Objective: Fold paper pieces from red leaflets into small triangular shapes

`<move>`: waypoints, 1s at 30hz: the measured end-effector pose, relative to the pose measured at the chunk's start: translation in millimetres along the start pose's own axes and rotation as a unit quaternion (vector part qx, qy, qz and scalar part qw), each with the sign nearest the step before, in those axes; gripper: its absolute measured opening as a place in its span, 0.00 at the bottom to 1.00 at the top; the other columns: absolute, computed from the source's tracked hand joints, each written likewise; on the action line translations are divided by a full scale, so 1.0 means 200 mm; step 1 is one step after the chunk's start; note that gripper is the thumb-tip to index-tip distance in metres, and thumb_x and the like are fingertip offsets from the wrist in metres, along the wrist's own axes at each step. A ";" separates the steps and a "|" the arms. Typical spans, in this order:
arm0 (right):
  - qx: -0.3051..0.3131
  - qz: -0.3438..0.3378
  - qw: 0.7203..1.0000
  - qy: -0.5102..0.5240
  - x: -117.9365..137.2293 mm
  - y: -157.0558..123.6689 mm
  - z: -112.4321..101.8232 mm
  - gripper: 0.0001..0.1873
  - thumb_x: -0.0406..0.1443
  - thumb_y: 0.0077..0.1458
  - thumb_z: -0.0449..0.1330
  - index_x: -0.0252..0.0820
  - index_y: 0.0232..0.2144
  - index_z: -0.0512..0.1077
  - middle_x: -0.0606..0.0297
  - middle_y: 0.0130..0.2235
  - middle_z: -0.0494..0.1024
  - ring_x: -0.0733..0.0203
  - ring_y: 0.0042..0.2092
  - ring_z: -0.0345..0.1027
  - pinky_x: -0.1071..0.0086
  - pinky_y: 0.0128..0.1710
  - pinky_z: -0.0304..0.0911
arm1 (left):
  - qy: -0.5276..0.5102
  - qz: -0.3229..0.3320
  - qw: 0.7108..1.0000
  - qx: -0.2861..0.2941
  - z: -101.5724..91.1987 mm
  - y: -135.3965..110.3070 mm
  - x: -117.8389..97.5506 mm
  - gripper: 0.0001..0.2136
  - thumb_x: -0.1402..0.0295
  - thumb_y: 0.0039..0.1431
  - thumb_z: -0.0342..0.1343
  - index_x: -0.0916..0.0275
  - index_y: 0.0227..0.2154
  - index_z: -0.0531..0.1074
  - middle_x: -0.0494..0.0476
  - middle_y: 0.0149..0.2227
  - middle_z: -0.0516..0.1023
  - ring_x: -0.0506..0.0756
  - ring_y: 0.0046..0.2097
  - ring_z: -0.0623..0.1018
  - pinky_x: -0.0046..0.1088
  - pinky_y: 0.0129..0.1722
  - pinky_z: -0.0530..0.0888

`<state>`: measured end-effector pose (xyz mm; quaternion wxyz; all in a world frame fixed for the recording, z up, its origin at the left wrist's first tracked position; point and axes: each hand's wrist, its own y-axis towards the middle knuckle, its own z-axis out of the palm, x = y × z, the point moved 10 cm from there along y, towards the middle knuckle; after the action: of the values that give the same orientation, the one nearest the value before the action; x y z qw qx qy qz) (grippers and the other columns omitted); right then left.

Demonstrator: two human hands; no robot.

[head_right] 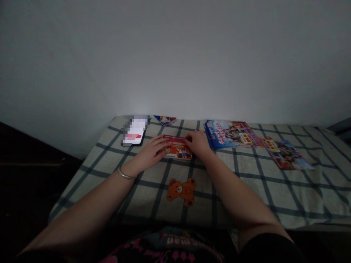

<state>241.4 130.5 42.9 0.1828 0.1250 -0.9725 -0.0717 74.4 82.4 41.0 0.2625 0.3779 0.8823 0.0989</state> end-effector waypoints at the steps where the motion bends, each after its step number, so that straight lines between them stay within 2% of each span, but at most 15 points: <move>1: -0.003 0.005 1.000 0.010 0.00 -0.02 0.00 0.06 0.37 0.55 0.63 0.42 0.33 0.79 0.61 0.34 0.80 0.56 0.39 0.70 0.60 0.49 0.61 | 0.001 0.002 1.000 0.001 0.00 0.00 0.00 0.13 0.65 0.67 0.51 0.60 0.51 0.72 0.61 0.58 0.71 0.62 0.66 0.61 0.52 0.63 0.63; 4: -0.006 0.021 0.998 0.057 0.00 -0.07 0.00 0.04 0.35 0.54 0.63 0.43 0.33 0.79 0.62 0.35 0.81 0.54 0.41 0.72 0.60 0.47 0.64 | 0.001 0.004 1.000 0.003 0.01 0.00 -0.01 0.14 0.65 0.65 0.54 0.58 0.51 0.72 0.61 0.59 0.69 0.62 0.66 0.61 0.52 0.63 0.63; 9: 0.012 0.077 0.986 0.146 -0.05 -0.19 0.03 0.06 0.33 0.54 0.61 0.43 0.33 0.78 0.64 0.32 0.81 0.58 0.35 0.73 0.64 0.40 0.67 | -0.005 0.006 1.000 0.005 0.00 0.00 -0.04 0.26 0.65 0.56 0.63 0.60 0.57 0.66 0.64 0.62 0.65 0.64 0.65 0.62 0.49 0.64 0.63; 15: 0.001 0.083 0.961 0.265 -0.07 -0.25 0.07 0.07 0.35 0.54 0.60 0.43 0.35 0.76 0.65 0.32 0.80 0.59 0.33 0.72 0.66 0.35 0.67 | -0.018 -0.046 0.999 -0.017 -0.01 0.00 -0.02 0.34 0.64 0.59 0.59 0.64 0.65 0.53 0.70 0.66 0.60 0.65 0.66 0.62 0.50 0.63 0.64; 18: 0.000 0.069 0.956 0.286 -0.06 -0.25 0.07 0.08 0.37 0.54 0.60 0.44 0.38 0.75 0.65 0.33 0.80 0.59 0.34 0.72 0.66 0.36 0.68 | -0.048 -0.073 0.996 -0.036 -0.03 0.00 0.02 0.34 0.66 0.58 0.59 0.63 0.65 0.52 0.70 0.65 0.61 0.64 0.65 0.64 0.48 0.63 0.64; 20: -0.007 0.065 0.956 0.286 -0.05 -0.26 0.06 0.09 0.37 0.54 0.60 0.44 0.39 0.75 0.65 0.34 0.80 0.59 0.36 0.72 0.65 0.38 0.68 | -0.080 -0.095 0.992 -0.038 -0.03 -0.01 0.05 0.34 0.67 0.58 0.58 0.62 0.65 0.52 0.67 0.61 0.68 0.62 0.61 0.69 0.45 0.61 0.68; 23: -0.027 0.068 0.957 0.282 -0.06 -0.26 0.03 0.11 0.38 0.54 0.61 0.44 0.41 0.75 0.66 0.33 0.79 0.59 0.35 0.72 0.65 0.38 0.68 | -0.131 -0.140 0.980 -0.056 -0.04 -0.02 0.10 0.32 0.69 0.57 0.57 0.61 0.64 0.55 0.62 0.51 0.75 0.57 0.49 0.78 0.39 0.52 0.74; 26: -0.045 0.079 0.954 0.286 -0.07 -0.27 0.01 0.11 0.38 0.53 0.61 0.44 0.40 0.76 0.66 0.32 0.78 0.59 0.34 0.71 0.65 0.36 0.67 | -0.173 -0.175 0.967 -0.062 -0.04 -0.04 0.14 0.28 0.69 0.58 0.56 0.61 0.62 0.60 0.59 0.45 0.78 0.54 0.38 0.79 0.33 0.41 0.77; 28: -0.053 0.084 0.950 0.296 -0.07 -0.27 0.00 0.10 0.38 0.52 0.61 0.44 0.38 0.76 0.66 0.32 0.79 0.59 0.34 0.71 0.65 0.36 0.67 | -0.187 -0.181 0.965 -0.042 -0.02 -0.04 0.14 0.24 0.68 0.59 0.55 0.60 0.59 0.64 0.57 0.42 0.79 0.53 0.37 0.79 0.32 0.38 0.77; 30: -0.054 0.090 0.948 0.302 -0.08 -0.27 0.01 0.10 0.39 0.52 0.61 0.44 0.37 0.76 0.65 0.32 0.79 0.59 0.34 0.71 0.65 0.36 0.67 | -0.183 -0.181 0.966 -0.028 -0.01 -0.03 0.13 0.19 0.66 0.60 0.54 0.59 0.55 0.70 0.56 0.43 0.80 0.54 0.39 0.79 0.32 0.39 0.77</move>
<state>266.4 83.4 26.8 0.4801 0.0426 -0.8736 -0.0666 54.6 96.0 30.1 0.4432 0.2157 0.8701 0.0032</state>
